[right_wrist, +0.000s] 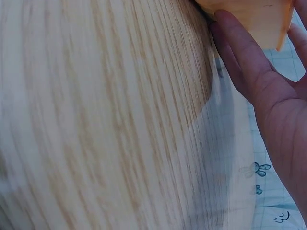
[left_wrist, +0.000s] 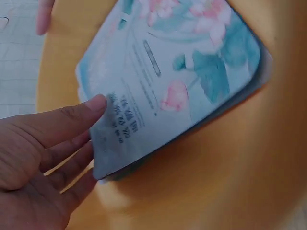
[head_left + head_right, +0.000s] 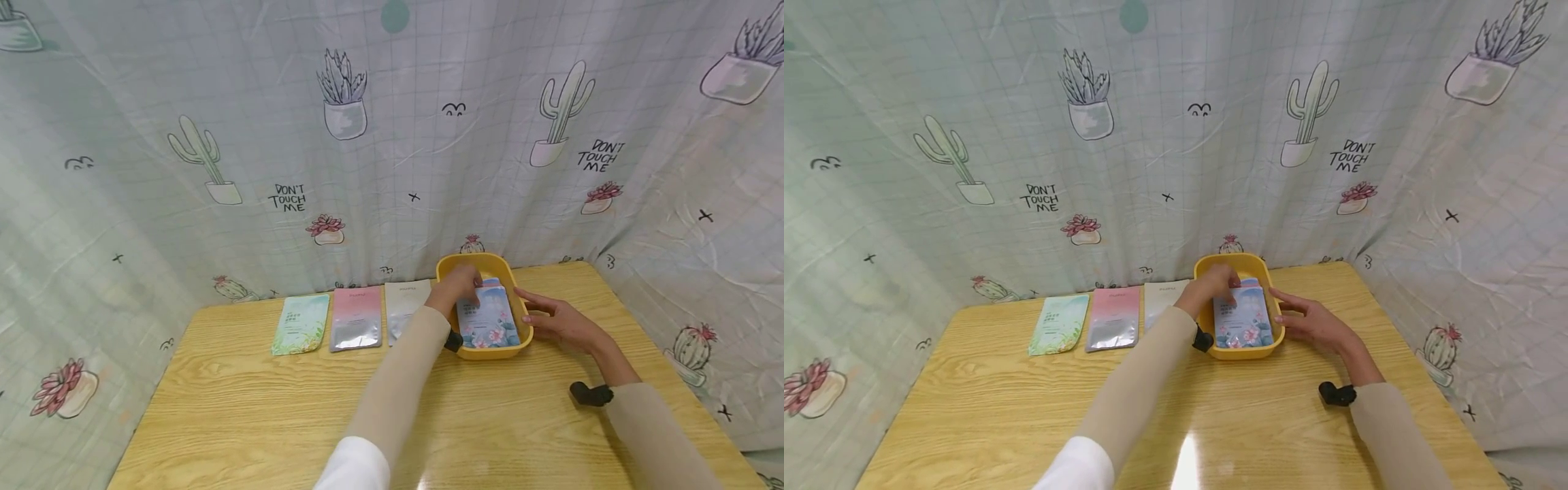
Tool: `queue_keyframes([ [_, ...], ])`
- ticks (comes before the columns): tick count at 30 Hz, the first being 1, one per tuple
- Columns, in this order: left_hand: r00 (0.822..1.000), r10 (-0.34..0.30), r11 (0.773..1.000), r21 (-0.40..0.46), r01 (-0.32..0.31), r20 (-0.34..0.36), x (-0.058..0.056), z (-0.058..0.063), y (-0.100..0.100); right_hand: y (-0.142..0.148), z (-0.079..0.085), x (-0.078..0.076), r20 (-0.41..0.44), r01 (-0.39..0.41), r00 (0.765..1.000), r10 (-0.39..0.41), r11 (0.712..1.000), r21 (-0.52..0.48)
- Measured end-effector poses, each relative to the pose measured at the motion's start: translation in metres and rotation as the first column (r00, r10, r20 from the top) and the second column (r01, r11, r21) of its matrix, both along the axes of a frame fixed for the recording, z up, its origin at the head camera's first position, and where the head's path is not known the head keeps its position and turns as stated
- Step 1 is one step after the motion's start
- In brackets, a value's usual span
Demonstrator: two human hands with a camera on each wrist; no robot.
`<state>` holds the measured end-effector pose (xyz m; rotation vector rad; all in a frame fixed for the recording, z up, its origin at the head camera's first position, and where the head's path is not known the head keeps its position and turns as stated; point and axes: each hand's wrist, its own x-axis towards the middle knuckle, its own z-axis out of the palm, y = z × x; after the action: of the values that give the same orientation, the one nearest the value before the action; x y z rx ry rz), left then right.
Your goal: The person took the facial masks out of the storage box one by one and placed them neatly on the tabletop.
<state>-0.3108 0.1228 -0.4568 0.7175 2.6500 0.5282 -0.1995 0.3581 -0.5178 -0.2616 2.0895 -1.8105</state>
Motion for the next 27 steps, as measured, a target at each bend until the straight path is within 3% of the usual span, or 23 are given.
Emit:
queue_keyframes([
  [5,1.000,0.010,1.000,0.013,-0.010,0.014,-0.002,-0.005,-0.003,0.001,0.000,0.000,0.013,0.015,1.000,-0.015,1.000,0.000],
  [10,0.997,0.005,0.995,0.100,-0.012,0.071,-0.007,-0.012,-0.007,0.001,-0.001,-0.001,0.006,0.007,1.000,-0.007,1.000,0.009],
  [14,0.987,-0.037,0.978,0.209,0.005,0.154,-0.009,-0.016,-0.012,0.001,-0.001,-0.001,-0.004,-0.010,1.000,0.010,1.000,0.003],
  [17,0.961,-0.078,0.949,0.314,-0.009,0.265,-0.011,-0.014,-0.018,0.000,-0.001,-0.001,0.001,-0.018,1.000,0.018,1.000,-0.003],
  [18,0.945,-0.091,0.939,0.343,-0.024,0.315,-0.012,-0.012,-0.021,-0.001,0.000,-0.001,0.005,-0.017,1.000,0.017,1.000,0.000],
  [20,0.886,-0.117,0.915,0.396,-0.080,0.448,-0.013,-0.005,-0.027,-0.001,0.000,-0.001,0.016,-0.014,1.000,0.014,1.000,0.004],
  [24,0.729,-0.166,0.897,0.409,-0.168,0.664,-0.017,0.005,-0.035,-0.001,0.001,-0.001,0.028,-0.009,1.000,0.009,1.000,0.014],
  [27,0.613,-0.252,0.888,0.431,-0.161,0.749,-0.020,0.006,-0.041,-0.001,0.001,-0.001,0.037,-0.010,0.999,0.010,1.000,0.000],
])
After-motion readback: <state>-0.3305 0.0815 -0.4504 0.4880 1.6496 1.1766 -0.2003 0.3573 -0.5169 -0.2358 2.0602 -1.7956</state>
